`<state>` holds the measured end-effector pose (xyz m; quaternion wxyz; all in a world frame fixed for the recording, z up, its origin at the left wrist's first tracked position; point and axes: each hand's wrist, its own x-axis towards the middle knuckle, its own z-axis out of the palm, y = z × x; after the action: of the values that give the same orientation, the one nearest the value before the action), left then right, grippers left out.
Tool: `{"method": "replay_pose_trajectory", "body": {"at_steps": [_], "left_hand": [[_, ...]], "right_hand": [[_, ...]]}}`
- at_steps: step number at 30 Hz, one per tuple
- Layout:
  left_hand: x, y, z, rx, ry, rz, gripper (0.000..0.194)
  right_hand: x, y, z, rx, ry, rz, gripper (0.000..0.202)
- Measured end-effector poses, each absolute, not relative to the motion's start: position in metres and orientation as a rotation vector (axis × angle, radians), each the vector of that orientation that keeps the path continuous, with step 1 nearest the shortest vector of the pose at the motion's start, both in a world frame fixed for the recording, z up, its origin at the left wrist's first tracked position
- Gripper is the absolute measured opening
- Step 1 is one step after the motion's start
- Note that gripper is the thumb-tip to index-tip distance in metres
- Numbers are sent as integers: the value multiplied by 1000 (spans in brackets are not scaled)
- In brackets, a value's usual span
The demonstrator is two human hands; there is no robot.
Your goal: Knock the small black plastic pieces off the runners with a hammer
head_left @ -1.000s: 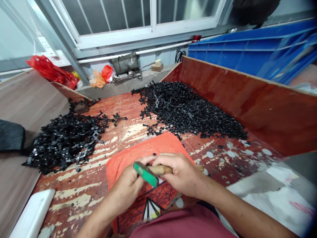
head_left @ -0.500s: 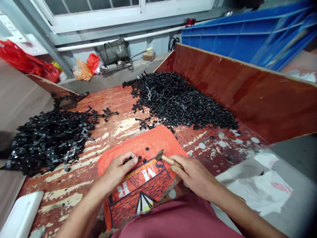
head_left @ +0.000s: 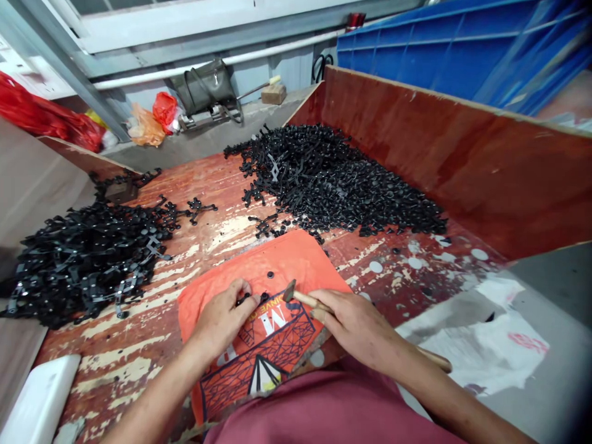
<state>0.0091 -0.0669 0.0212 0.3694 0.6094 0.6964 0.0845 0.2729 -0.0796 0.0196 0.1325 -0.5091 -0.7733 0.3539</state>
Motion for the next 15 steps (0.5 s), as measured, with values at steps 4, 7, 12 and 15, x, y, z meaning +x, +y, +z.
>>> {"method": "replay_pose_trajectory", "body": {"at_steps": [4,7,12,15], "left_hand": [[11,-67,24,1568,1797,172,25],[11,-67,26,1578,1799,135,25],[10,-69,21,1589,1791,137,23],[9,-69,18,1587,1787,155,24]], "right_hand": [[275,-80,18,-1461,-2251,1027,21],[276,-80,18,-1441,-2263,1025,25],[273,-79,24,-1326,-2222,1037,37],[264,-78,27,-1214,-2197,958,42]]}}
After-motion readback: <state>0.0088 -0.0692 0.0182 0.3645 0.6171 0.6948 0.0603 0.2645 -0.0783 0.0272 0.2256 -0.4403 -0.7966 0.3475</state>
